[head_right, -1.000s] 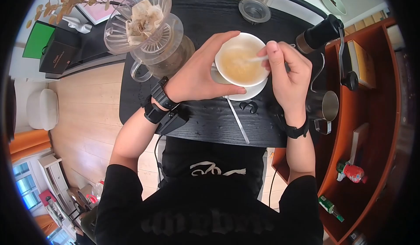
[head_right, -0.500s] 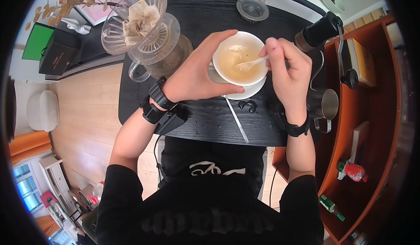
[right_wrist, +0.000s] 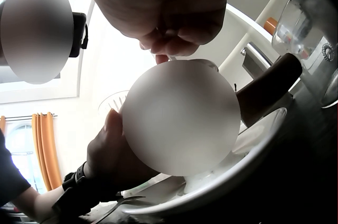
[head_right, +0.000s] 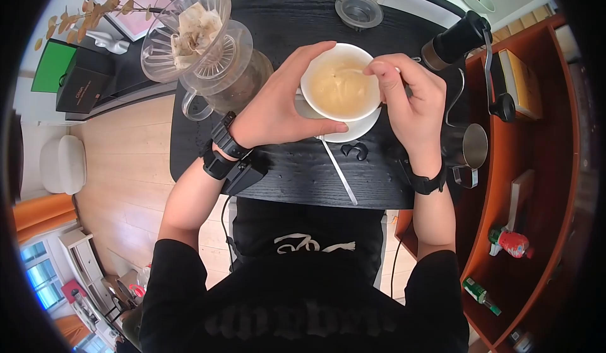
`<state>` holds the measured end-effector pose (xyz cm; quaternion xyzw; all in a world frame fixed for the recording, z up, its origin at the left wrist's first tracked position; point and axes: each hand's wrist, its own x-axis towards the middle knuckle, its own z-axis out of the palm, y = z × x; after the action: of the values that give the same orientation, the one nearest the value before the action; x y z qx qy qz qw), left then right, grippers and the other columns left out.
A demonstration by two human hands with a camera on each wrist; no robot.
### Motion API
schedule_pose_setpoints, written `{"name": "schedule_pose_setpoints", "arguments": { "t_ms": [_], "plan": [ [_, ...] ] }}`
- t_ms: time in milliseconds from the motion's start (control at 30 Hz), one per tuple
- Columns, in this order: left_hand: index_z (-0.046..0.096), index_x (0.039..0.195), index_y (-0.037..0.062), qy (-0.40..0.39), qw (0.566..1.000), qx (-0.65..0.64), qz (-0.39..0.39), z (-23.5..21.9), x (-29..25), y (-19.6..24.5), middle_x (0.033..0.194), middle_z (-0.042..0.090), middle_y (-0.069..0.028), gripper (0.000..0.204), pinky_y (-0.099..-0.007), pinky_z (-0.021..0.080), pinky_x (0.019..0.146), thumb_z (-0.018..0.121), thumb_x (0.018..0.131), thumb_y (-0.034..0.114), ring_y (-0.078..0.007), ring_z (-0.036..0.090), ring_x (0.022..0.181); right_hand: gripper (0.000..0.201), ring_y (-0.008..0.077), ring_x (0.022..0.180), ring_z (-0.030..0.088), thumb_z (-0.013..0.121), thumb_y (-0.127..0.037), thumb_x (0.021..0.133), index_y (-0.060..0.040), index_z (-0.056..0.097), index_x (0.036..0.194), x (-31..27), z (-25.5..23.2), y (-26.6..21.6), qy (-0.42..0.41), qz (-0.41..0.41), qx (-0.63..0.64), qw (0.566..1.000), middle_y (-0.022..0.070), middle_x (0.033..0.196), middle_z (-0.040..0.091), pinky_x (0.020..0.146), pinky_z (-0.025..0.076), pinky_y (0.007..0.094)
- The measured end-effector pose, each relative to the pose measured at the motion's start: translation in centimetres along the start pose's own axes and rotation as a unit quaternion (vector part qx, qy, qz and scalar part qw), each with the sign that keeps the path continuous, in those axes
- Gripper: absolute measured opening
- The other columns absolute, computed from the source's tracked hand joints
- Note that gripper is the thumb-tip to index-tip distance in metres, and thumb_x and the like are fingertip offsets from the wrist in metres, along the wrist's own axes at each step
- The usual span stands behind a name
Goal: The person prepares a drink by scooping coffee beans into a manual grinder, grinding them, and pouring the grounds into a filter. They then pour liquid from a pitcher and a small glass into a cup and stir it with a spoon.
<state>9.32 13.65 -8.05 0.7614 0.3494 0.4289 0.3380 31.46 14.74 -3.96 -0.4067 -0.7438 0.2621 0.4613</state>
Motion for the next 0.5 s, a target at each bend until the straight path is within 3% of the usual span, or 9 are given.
{"name": "schedule_pose_setpoints", "arguments": {
  "t_ms": [67, 167, 367, 500],
  "plan": [
    [0.036, 0.149, 0.0031, 0.000, 1.000, -0.001, -0.001, -0.14, 0.06, -0.03, 0.143, 0.048, -0.0172, 0.104, -0.0424, 0.042, 0.110, 0.093, 0.066, 0.031, -0.0318, 0.051, 0.132, 0.023, 0.0066, 0.056, 0.051, 0.063, -0.017, 0.100, 0.0008, 0.070, 0.086, 0.04, -0.28, 0.07, -0.013, 0.024, -0.006, 1.000, 0.0021, 0.073, 0.066, 0.053, 0.038, 0.0220],
    [0.037, 0.149, 0.0032, -0.004, 1.000, 0.000, -0.004, -0.17, 0.13, -0.02, 0.142, 0.048, -0.0171, 0.104, -0.0424, 0.042, 0.110, 0.093, 0.066, 0.031, -0.0316, 0.051, 0.132, 0.022, 0.0062, 0.059, 0.051, 0.064, -0.017, 0.099, -0.0005, 0.070, 0.087, -0.06, -0.03, 0.13, -0.025, -0.014, -0.012, 1.000, 0.0019, 0.074, 0.066, 0.054, 0.037, 0.0217],
    [0.037, 0.149, 0.0030, 0.000, 1.000, 0.002, 0.003, -0.19, 0.09, -0.04, 0.142, 0.049, -0.0173, 0.103, -0.0427, 0.042, 0.110, 0.093, 0.066, 0.031, -0.0318, 0.050, 0.132, 0.013, 0.0063, 0.062, 0.054, 0.066, -0.015, 0.097, -0.0033, 0.070, 0.094, 0.27, 0.39, 0.14, -0.018, 0.001, 0.040, 0.999, 0.0016, 0.081, 0.068, 0.057, 0.039, 0.0204],
    [0.037, 0.149, 0.0029, -0.001, 1.000, -0.002, 0.003, -0.15, 0.13, 0.03, 0.143, 0.048, -0.0176, 0.103, -0.0425, 0.041, 0.110, 0.093, 0.066, 0.031, -0.0320, 0.050, 0.133, 0.012, 0.0052, 0.065, 0.056, 0.066, -0.015, 0.098, -0.0031, 0.070, 0.097, 0.15, 0.44, -0.53, -0.056, -0.006, 0.026, 0.998, 0.0012, 0.083, 0.069, 0.059, 0.041, 0.0203]
  ]
}}
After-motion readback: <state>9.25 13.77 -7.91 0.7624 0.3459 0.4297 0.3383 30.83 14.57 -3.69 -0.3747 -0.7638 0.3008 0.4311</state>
